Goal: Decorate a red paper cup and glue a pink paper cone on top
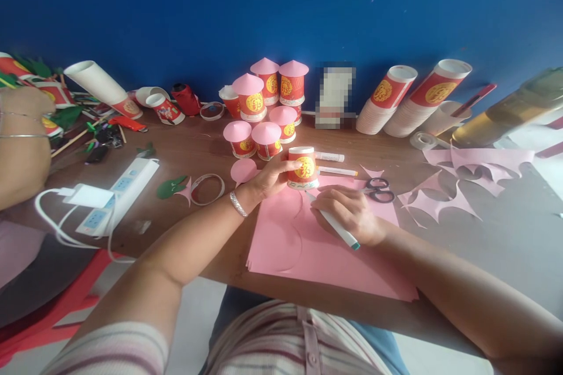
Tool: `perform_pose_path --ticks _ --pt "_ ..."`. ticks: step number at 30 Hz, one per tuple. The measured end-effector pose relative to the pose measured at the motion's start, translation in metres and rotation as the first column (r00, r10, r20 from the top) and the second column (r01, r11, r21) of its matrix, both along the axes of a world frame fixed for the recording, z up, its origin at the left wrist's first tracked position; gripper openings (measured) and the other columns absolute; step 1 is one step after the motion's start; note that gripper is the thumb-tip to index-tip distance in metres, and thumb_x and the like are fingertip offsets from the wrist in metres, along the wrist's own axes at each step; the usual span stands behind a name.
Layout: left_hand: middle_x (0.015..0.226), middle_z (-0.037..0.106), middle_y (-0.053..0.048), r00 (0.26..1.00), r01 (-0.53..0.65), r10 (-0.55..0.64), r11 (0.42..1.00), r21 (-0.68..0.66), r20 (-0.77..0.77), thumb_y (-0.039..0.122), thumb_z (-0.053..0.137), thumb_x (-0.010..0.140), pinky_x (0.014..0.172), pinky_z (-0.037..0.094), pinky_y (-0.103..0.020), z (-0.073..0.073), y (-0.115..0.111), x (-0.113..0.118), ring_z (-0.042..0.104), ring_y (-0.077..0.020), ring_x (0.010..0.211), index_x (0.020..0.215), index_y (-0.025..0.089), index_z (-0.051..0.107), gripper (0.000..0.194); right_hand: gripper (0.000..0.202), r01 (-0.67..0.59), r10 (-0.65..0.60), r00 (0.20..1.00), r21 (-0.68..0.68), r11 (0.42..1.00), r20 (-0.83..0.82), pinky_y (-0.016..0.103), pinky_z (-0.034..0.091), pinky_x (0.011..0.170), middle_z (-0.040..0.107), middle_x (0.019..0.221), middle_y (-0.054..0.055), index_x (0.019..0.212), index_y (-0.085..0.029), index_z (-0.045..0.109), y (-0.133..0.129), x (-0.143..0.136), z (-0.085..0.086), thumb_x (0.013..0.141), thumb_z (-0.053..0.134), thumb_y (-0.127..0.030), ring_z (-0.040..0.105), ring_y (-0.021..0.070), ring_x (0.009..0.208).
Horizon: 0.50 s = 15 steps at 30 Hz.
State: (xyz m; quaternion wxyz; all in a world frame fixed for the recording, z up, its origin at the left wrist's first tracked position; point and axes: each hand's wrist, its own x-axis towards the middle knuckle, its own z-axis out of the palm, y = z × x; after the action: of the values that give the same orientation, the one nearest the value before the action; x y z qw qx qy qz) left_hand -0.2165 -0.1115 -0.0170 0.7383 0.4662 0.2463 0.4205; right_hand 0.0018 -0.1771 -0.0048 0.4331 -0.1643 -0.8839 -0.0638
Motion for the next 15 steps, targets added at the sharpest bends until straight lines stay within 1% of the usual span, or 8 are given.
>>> perform_pose_path --ticks 2,3,6,8,10,12,13,15 --pt "0.114 0.079 -0.014 1.000 -0.023 0.024 0.999 -0.028 0.018 0.036 0.076 0.088 0.099 0.056 -0.038 0.002 -0.001 0.000 0.072 -0.0284 0.112 0.115 0.013 0.080 0.035 0.018 0.018 -0.019 1.000 0.031 0.999 0.007 0.028 0.060 0.067 0.064 0.079 -0.001 0.114 -0.018 0.063 0.003 0.004 -0.002 0.099 0.063 -0.007 0.067 0.0152 0.074" --pt "0.115 0.079 -0.014 0.999 -0.031 0.033 0.998 -0.048 0.035 0.037 0.075 0.089 0.101 0.055 -0.038 0.003 -0.002 0.000 0.071 -0.0293 0.115 0.115 0.013 0.080 0.036 0.021 0.027 -0.028 0.999 0.047 0.999 0.018 0.028 0.057 0.065 0.062 0.077 -0.001 0.117 -0.018 0.063 0.004 0.007 -0.003 0.100 0.061 -0.007 0.065 0.0154 0.072" --pt "0.118 0.080 -0.015 0.995 -0.046 0.056 0.992 -0.119 0.084 0.039 0.073 0.088 0.108 0.053 -0.041 0.007 -0.004 0.000 0.070 -0.0322 0.123 0.117 0.011 0.081 0.041 0.030 0.089 -0.091 0.995 0.060 0.994 0.048 0.028 0.052 0.063 0.059 0.074 -0.002 0.126 -0.020 0.063 0.007 0.012 -0.008 0.103 0.051 -0.005 0.059 0.0144 0.065" --pt "0.117 0.081 -0.015 0.995 -0.050 0.062 0.988 -0.148 0.081 0.039 0.074 0.085 0.110 0.052 -0.042 0.009 -0.005 -0.001 0.070 -0.0336 0.124 0.116 0.010 0.081 0.042 0.028 0.173 -0.174 0.984 0.027 0.985 0.034 0.027 0.049 0.062 0.061 0.077 -0.002 0.128 -0.022 0.063 0.010 0.013 -0.012 0.106 0.051 -0.009 0.059 0.0133 0.064" --pt "0.113 0.082 -0.014 0.996 -0.048 0.058 0.987 -0.156 0.062 0.039 0.074 0.084 0.110 0.052 -0.044 0.010 -0.006 -0.001 0.071 -0.0346 0.123 0.114 0.011 0.081 0.042 0.018 0.253 -0.253 0.967 0.005 0.967 0.011 0.026 0.048 0.061 0.064 0.080 -0.001 0.124 -0.023 0.064 0.013 0.013 -0.015 0.107 0.060 -0.019 0.059 0.0129 0.065" --pt "0.109 0.083 -0.014 0.998 -0.031 0.039 0.989 -0.144 0.053 0.040 0.075 0.084 0.110 0.052 -0.047 0.009 -0.006 -0.002 0.073 -0.0356 0.120 0.114 0.011 0.081 0.043 0.010 0.303 -0.303 0.953 0.019 0.953 0.009 0.026 0.046 0.060 0.065 0.080 0.000 0.115 -0.022 0.067 0.016 0.012 -0.016 0.107 0.066 -0.028 0.057 0.0130 0.064" --pt "0.109 0.083 -0.014 0.998 -0.019 0.027 0.991 -0.133 0.055 0.041 0.075 0.084 0.109 0.053 -0.048 0.008 -0.006 -0.002 0.073 -0.0361 0.119 0.116 0.011 0.081 0.044 0.009 0.316 -0.317 0.948 0.033 0.948 0.014 0.026 0.045 0.059 0.063 0.078 0.000 0.110 -0.022 0.067 0.018 0.012 -0.017 0.107 0.067 -0.030 0.055 0.0129 0.062" --pt "0.110 0.083 -0.015 0.998 0.009 -0.002 0.994 -0.108 0.067 0.042 0.075 0.085 0.108 0.053 -0.048 0.007 -0.006 -0.002 0.074 -0.0365 0.118 0.119 0.011 0.080 0.046 0.009 0.330 -0.331 0.943 0.055 0.942 0.017 0.026 0.042 0.057 0.059 0.073 -0.002 0.101 -0.022 0.068 0.019 0.011 -0.017 0.106 0.068 -0.029 0.051 0.0120 0.058"
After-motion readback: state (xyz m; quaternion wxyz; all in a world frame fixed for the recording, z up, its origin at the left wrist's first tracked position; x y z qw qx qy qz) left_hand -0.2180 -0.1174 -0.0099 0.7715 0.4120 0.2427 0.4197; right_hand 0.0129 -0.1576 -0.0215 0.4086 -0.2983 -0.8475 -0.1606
